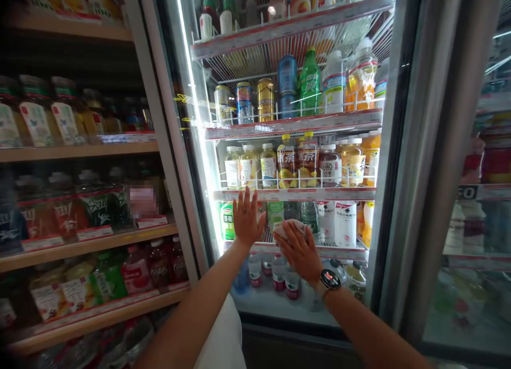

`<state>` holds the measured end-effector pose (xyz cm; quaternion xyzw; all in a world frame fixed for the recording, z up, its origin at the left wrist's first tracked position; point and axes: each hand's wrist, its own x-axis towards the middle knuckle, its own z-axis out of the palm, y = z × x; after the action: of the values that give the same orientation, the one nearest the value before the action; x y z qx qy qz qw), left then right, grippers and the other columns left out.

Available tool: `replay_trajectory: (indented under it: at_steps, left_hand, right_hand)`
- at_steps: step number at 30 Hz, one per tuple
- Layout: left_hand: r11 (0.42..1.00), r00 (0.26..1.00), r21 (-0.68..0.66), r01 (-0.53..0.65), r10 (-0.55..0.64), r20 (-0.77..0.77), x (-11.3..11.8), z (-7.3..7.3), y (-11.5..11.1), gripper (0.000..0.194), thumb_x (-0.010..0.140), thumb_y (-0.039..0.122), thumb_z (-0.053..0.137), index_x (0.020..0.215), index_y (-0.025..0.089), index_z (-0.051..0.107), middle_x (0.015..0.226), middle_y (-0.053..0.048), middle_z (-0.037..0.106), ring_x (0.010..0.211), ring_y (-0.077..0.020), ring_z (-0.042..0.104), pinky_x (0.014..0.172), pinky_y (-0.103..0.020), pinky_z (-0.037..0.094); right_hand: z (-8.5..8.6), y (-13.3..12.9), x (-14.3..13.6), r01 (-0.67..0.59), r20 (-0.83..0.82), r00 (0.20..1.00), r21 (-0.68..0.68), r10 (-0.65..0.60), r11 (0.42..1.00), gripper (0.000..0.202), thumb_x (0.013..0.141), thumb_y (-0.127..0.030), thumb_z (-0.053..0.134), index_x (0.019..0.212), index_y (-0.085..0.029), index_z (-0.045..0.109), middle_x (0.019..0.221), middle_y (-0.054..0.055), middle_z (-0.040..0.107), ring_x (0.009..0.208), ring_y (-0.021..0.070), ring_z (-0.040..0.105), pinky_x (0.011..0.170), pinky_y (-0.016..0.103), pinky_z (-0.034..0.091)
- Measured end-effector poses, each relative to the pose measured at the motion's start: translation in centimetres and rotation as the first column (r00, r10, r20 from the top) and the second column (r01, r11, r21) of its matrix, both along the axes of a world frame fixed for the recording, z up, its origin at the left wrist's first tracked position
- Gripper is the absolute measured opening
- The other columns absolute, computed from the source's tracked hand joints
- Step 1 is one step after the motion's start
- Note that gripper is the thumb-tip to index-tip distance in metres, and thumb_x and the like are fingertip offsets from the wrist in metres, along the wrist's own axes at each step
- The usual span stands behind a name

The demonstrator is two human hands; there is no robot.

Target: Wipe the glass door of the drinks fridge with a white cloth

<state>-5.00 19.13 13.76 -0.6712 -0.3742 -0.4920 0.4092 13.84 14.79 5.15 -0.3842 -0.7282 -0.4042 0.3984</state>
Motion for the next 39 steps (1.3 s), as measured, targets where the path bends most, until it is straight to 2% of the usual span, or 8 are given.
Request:
replay_trajectory:
  at_steps: [4,11,14,17,24,28,36,39]
  left_hand:
    - [1.000,1.000,0.008,0.005,-0.005,0.002,0.0,0.1,0.0,0.066,0.095,0.037,0.042,0.154,0.013,0.024,0.158,-0.015,0.027,0.151,-0.0280,0.012,0.121,-0.051,0.015]
    - [0.999,1.000,0.039,0.022,-0.022,0.010,0.1,0.3,0.3,0.066,0.096,0.038,0.043,0.154,0.014,0.023,0.159,-0.015,0.025,0.150,-0.0274,0.012,0.121,-0.050,0.015]
    - [0.999,1.000,0.039,0.022,-0.022,0.009,0.2,0.3,0.3,0.067,0.096,0.039,0.043,0.155,0.015,0.022,0.159,-0.014,0.023,0.150,-0.0274,0.012,0.121,-0.049,0.015]
    - [0.999,1.000,0.041,0.028,-0.028,0.010,0.2,0.3,0.3,0.068,0.096,0.039,0.044,0.155,0.016,0.020,0.160,-0.013,0.022,0.150,-0.0277,0.013,0.121,-0.050,0.015]
    - [0.998,0.999,0.047,0.033,-0.033,0.005,0.1,0.3,0.3,0.069,0.095,0.037,0.046,0.155,0.016,0.020,0.160,-0.013,0.020,0.150,-0.0288,0.013,0.121,-0.050,0.016]
    - [0.998,0.999,0.055,0.036,-0.036,0.010,0.2,0.3,0.4,0.069,0.095,0.036,0.045,0.155,0.016,0.020,0.160,-0.012,0.021,0.150,-0.0290,0.014,0.121,-0.050,0.015]
    - [0.996,0.998,0.063,0.057,-0.058,0.009,0.1,0.3,0.5,0.066,0.097,0.039,0.040,0.155,0.015,0.022,0.160,-0.014,0.020,0.150,-0.0291,0.013,0.121,-0.050,0.015]
    - [0.996,0.998,0.057,0.068,-0.069,0.006,0.3,0.2,0.5,0.065,0.097,0.038,0.040,0.155,0.014,0.022,0.160,-0.015,0.022,0.150,-0.0292,0.012,0.120,-0.051,0.016]
  right_hand:
    - [0.2,-0.4,0.9,0.007,0.026,1.000,-0.013,-0.007,1.000,0.053,0.094,-0.028,0.055,0.145,-0.037,0.044,0.149,0.006,0.048,0.138,0.0245,0.043,0.121,0.049,0.006]
    - [13.7,0.9,1.7,0.101,-0.182,0.980,0.098,-0.082,0.990,0.060,0.097,-0.034,0.049,0.153,-0.029,0.028,0.163,0.011,0.019,0.148,0.0289,0.022,0.120,0.054,0.013]
    - [15.7,1.2,0.9,0.130,-0.257,0.962,0.124,-0.095,0.984,0.062,0.097,-0.036,0.048,0.154,-0.027,0.027,0.164,0.010,0.013,0.149,0.0321,0.017,0.119,0.058,0.012]
    - [12.8,0.9,-0.1,0.114,-0.190,0.977,0.092,-0.095,0.989,0.061,0.097,-0.037,0.049,0.154,-0.028,0.028,0.163,0.011,0.019,0.148,0.0314,0.020,0.118,0.057,0.014]
    - [0.3,0.0,0.2,0.011,0.153,0.988,0.023,-0.015,1.000,0.051,0.096,-0.030,0.051,0.147,-0.032,0.042,0.150,0.008,0.047,0.142,0.0231,0.035,0.120,0.048,0.009]
    - [-0.9,0.2,1.0,0.005,0.190,0.982,0.027,-0.010,1.000,0.052,0.094,-0.026,0.053,0.145,-0.032,0.045,0.148,0.007,0.050,0.140,0.0228,0.038,0.119,0.046,0.014]
    - [11.2,2.2,-1.5,-0.030,0.048,0.999,0.115,0.025,0.993,0.053,0.097,-0.025,0.051,0.148,-0.027,0.040,0.150,0.011,0.044,0.145,0.0248,0.030,0.121,0.048,0.017]
    - [14.1,2.5,-3.1,-0.021,-0.028,0.999,0.136,0.025,0.991,0.053,0.098,-0.026,0.048,0.149,-0.027,0.039,0.154,0.011,0.039,0.147,0.0250,0.026,0.122,0.050,0.013]
